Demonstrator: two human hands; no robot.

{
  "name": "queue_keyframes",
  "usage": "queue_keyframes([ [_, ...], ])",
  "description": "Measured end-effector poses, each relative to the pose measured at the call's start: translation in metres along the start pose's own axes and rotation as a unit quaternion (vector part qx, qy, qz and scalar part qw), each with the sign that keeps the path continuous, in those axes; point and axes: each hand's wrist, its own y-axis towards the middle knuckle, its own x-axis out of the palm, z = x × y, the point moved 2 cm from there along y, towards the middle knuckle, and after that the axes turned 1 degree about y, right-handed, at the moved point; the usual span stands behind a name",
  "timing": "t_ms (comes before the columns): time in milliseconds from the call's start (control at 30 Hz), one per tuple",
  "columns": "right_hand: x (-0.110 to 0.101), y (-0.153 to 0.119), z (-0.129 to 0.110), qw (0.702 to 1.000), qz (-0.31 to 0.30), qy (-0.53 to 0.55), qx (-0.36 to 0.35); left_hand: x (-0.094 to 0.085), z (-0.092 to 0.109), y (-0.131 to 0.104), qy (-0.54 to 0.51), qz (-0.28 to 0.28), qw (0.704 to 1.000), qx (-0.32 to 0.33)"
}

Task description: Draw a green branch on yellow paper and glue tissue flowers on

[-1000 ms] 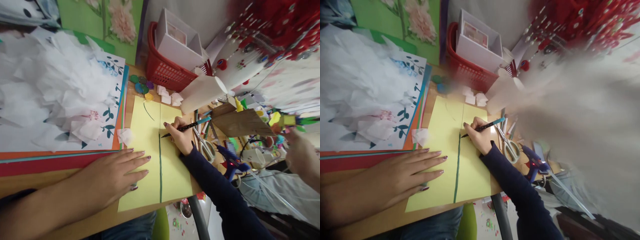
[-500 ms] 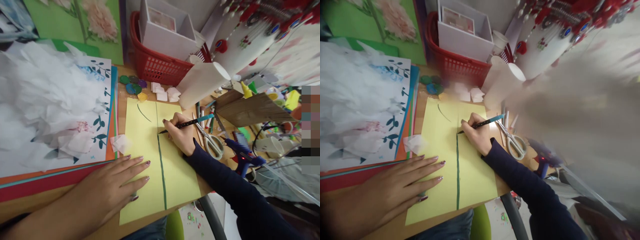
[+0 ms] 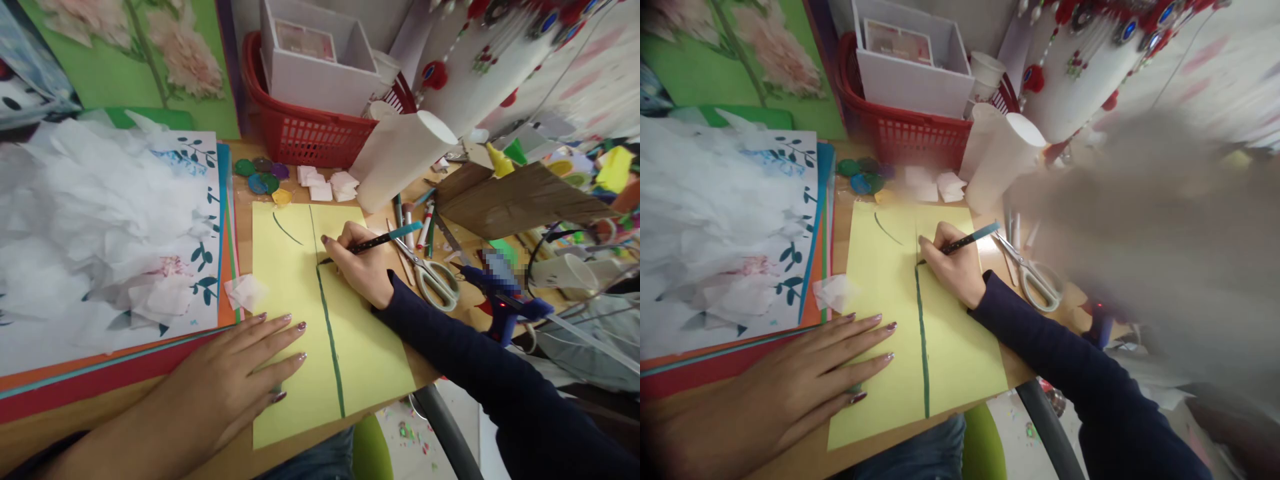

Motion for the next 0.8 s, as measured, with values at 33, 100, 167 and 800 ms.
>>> queue_keyframes([
  [33, -0.0009, 0.0001, 0.0004, 1.000, 0.015, 0.009, 0.002, 0.0000, 0.0000, 0.0000, 0.002, 0.001, 1.000, 0.000],
  [100, -0.0025, -0.0003, 0.0013, 0.999, 0.014, 0.033, 0.025, 0.0000, 0.0002, -0.0002, 0.011, -0.004, 1.000, 0.001],
  [167, -0.0040, -0.0016, 0.0010, 0.997, -0.018, 0.047, 0.050, -0.0003, 0.0007, -0.0003, 0.023, -0.013, 1.000, 0.005],
  [800, -0.0041, -0.0043, -0.0048, 0.997, -0.058, 0.018, 0.036, -0.0035, 0.0033, -0.0004, 0.023, -0.017, 1.000, 0.004],
])
